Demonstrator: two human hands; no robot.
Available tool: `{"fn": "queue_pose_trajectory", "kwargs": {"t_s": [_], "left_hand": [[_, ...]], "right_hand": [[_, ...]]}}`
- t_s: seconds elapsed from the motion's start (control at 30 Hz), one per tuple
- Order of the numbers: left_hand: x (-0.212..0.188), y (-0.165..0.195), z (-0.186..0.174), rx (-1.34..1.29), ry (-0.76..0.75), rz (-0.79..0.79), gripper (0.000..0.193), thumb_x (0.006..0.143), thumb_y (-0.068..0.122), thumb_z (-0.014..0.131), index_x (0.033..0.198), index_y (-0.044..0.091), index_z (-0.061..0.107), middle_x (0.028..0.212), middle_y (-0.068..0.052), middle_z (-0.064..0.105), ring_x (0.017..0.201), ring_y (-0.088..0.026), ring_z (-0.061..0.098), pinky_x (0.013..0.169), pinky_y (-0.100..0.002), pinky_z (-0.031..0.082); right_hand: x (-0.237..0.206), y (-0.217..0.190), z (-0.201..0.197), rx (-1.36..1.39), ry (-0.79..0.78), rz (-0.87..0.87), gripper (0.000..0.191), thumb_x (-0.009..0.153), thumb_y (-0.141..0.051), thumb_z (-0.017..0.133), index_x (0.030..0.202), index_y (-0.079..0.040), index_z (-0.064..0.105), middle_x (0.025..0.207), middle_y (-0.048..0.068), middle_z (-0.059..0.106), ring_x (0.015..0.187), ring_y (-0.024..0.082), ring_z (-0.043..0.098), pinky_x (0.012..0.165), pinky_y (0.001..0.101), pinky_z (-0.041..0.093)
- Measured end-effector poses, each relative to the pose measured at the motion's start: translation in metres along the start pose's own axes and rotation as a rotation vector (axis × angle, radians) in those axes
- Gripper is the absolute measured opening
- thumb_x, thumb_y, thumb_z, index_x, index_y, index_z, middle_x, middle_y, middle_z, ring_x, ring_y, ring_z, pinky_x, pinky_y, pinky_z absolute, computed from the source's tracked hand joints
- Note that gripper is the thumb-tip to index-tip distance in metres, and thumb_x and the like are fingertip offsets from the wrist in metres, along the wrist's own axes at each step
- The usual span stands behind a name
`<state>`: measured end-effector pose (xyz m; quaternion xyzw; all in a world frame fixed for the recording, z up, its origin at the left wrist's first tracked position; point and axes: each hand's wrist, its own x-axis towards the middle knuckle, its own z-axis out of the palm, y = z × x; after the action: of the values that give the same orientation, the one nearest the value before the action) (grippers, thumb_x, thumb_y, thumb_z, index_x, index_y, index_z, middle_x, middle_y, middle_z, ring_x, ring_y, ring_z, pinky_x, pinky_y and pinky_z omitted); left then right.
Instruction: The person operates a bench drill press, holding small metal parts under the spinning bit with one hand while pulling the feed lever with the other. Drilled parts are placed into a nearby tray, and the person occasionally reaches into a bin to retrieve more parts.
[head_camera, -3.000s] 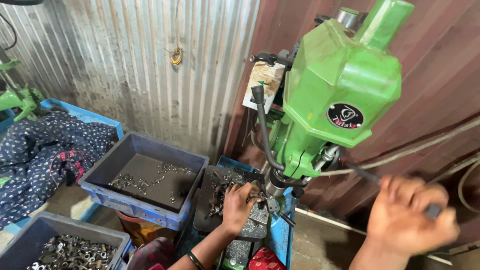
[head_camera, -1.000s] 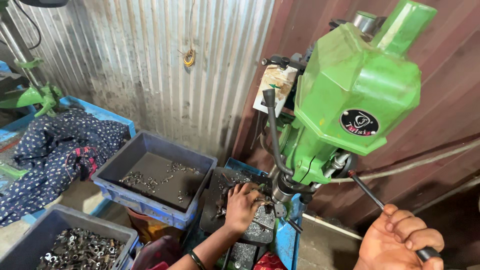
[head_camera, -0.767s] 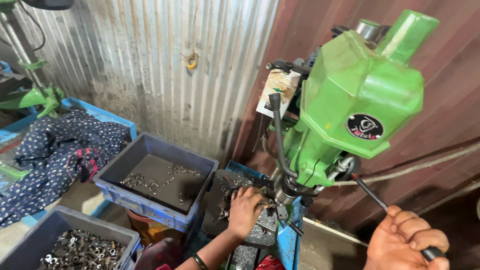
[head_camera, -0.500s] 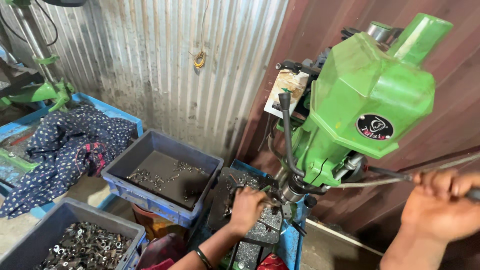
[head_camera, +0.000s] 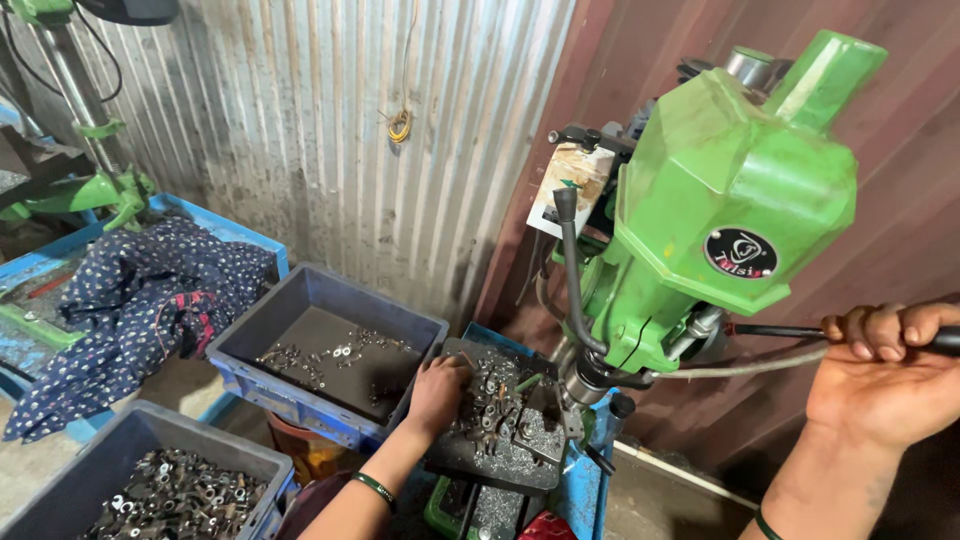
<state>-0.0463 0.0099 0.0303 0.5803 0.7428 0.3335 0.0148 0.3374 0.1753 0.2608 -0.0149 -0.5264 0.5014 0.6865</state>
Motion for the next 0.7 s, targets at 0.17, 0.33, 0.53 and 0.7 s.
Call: {"fn": "queue_pose_trajectory", "kwargs": {"t_s": [0.17,0.33,0.53,0.7], "left_hand": [[0.007,0.001,-0.010,0.087,-0.074,0.095,0.016,0.082,0.011,0.067,0.098,0.013,0.068,0.098,-0.012,0.073,0.104,-0.033,0.067,0.099,-0.049,0.047],[0.007,0.006,-0.005,-0.208,0.209,0.045,0.025,0.080,0.000,0.069,0.105,0.006,0.068,0.100,-0.017,0.071,0.098,-0.039,0.068,0.085,-0.048,0.053],[-0.003,0.033,0.037,-1.094,0.130,-0.135,0.032,0.078,-0.008,0.077,0.109,0.001,0.074,0.096,-0.007,0.079,0.091,-0.016,0.073,0.084,-0.030,0.060],[-0.014,0.065,0.069,-1.309,0.022,-0.175,0.025,0.078,-0.007,0.080,0.101,0.001,0.072,0.095,-0.005,0.078,0.089,-0.011,0.072,0.080,-0.026,0.057]], "right_hand": [[0.003,0.006,-0.023,0.007,-0.029,0.011,0.036,0.114,-0.032,0.045,0.085,-0.013,0.036,0.072,-0.003,0.030,0.064,0.011,0.026,0.071,0.0256,0.029],[0.007,0.013,-0.035,0.141,-0.053,0.038,0.036,0.118,-0.022,0.044,0.085,-0.012,0.035,0.073,-0.003,0.028,0.065,0.011,0.026,0.072,0.0245,0.028],[-0.002,0.005,-0.015,0.002,-0.037,-0.012,0.042,0.113,-0.042,0.046,0.083,-0.013,0.037,0.074,-0.001,0.033,0.063,0.012,0.026,0.068,0.0266,0.028],[-0.009,-0.002,0.004,0.000,-0.002,0.003,0.055,0.110,-0.057,0.050,0.081,-0.012,0.036,0.074,-0.001,0.033,0.065,0.014,0.027,0.070,0.0290,0.029]]}}
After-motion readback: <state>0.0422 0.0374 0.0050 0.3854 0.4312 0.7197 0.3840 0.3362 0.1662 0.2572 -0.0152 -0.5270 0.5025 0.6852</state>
